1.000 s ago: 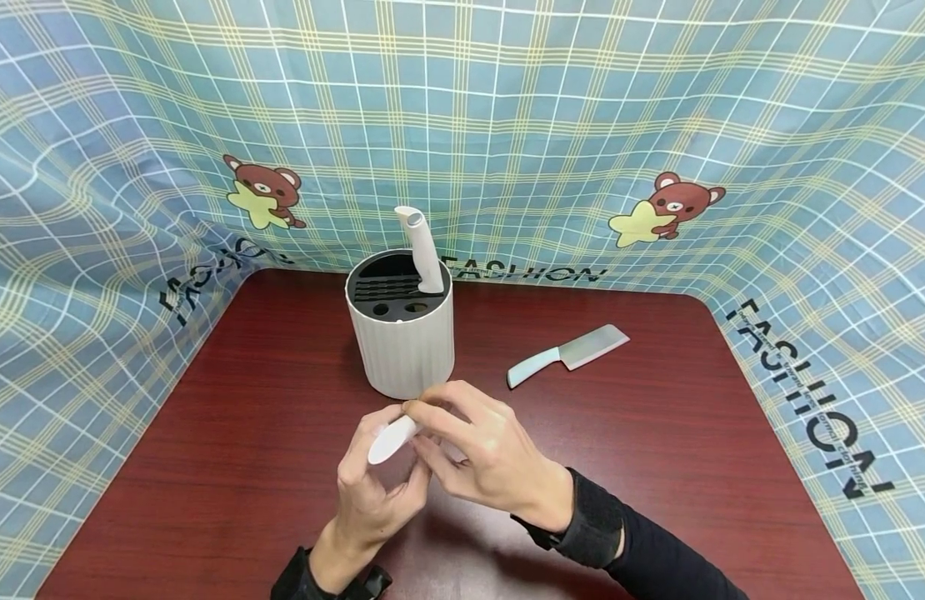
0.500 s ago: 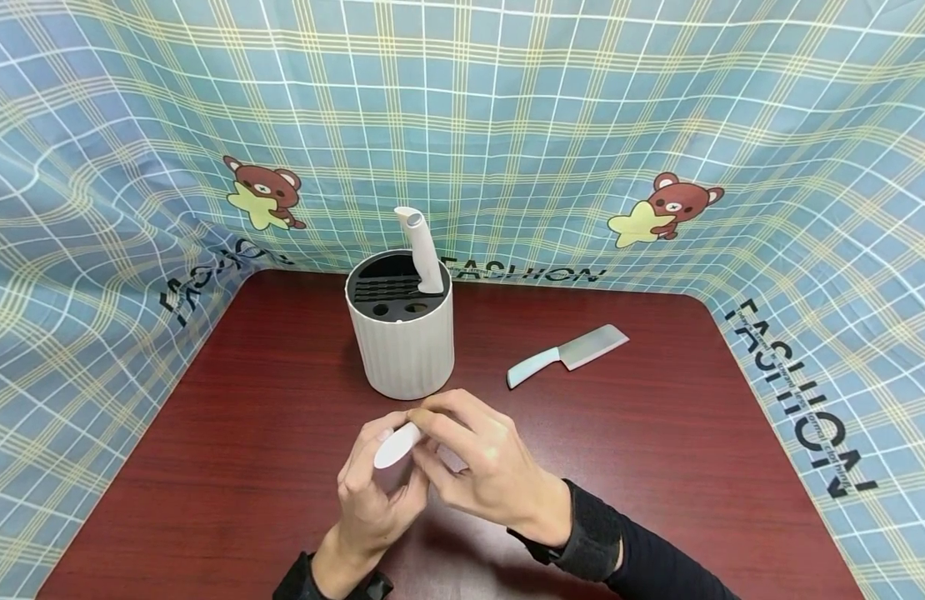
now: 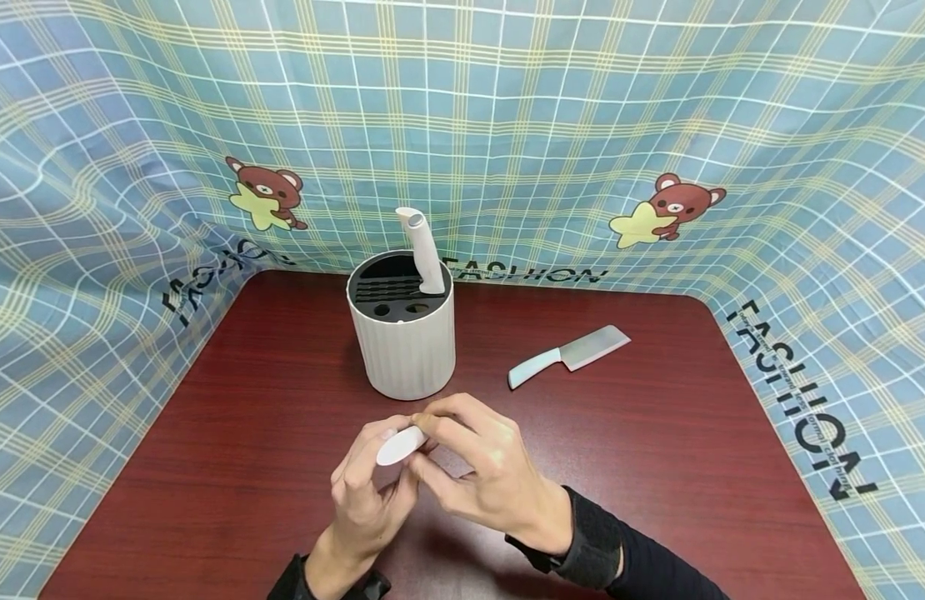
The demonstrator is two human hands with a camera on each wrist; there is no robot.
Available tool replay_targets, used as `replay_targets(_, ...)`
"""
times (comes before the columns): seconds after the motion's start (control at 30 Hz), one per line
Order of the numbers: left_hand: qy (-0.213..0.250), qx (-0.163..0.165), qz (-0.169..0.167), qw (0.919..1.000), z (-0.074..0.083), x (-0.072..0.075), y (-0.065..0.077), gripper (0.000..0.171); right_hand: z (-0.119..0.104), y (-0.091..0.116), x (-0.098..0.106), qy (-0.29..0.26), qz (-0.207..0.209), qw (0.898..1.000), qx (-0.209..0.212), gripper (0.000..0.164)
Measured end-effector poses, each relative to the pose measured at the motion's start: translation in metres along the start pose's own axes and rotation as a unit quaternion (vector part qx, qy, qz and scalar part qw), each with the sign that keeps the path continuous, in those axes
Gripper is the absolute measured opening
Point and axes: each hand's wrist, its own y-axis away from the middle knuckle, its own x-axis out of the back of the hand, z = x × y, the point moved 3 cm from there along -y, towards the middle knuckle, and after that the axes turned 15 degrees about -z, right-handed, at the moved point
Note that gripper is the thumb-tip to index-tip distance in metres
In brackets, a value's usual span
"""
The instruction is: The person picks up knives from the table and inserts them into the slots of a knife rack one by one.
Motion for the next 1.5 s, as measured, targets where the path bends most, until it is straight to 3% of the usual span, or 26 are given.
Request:
replay_targets(0.4,0.011,-0.022,0.005,0.9997,-0.001,0.007,-0.010,0.019,-0.002,-0.005,0.004,-0.013,0.008,1.000,0.007,0.022)
replay_targets(0.57,0.008,-0.019,0.010,0.9997,-0.003,0.010,-0.014,0.022,-0.001,-0.004,0.007,-0.008,0.041,0.999,0.009,0.029)
replay_targets(0.73,0.013,-0.014,0.018,0.9997,-0.006,0.016,-0.021,0.028,-0.001,-0.002,0.009,-0.008,0.066,0.998,0.024,0.019)
replay_targets(1.33,0.012,0.011,0.060,0.9981,-0.025,0.042,-0.054,0.043,-0.004,0.002,0.003,-0.025,0.038,0.997,0.058,0.023)
replay_targets(1.5,-0.008,0.010,0.082,0.9966,-0.025,0.046,-0.059,0.045,-0.003,0.004,0.001,-0.027,0.031,0.997,0.059,0.023)
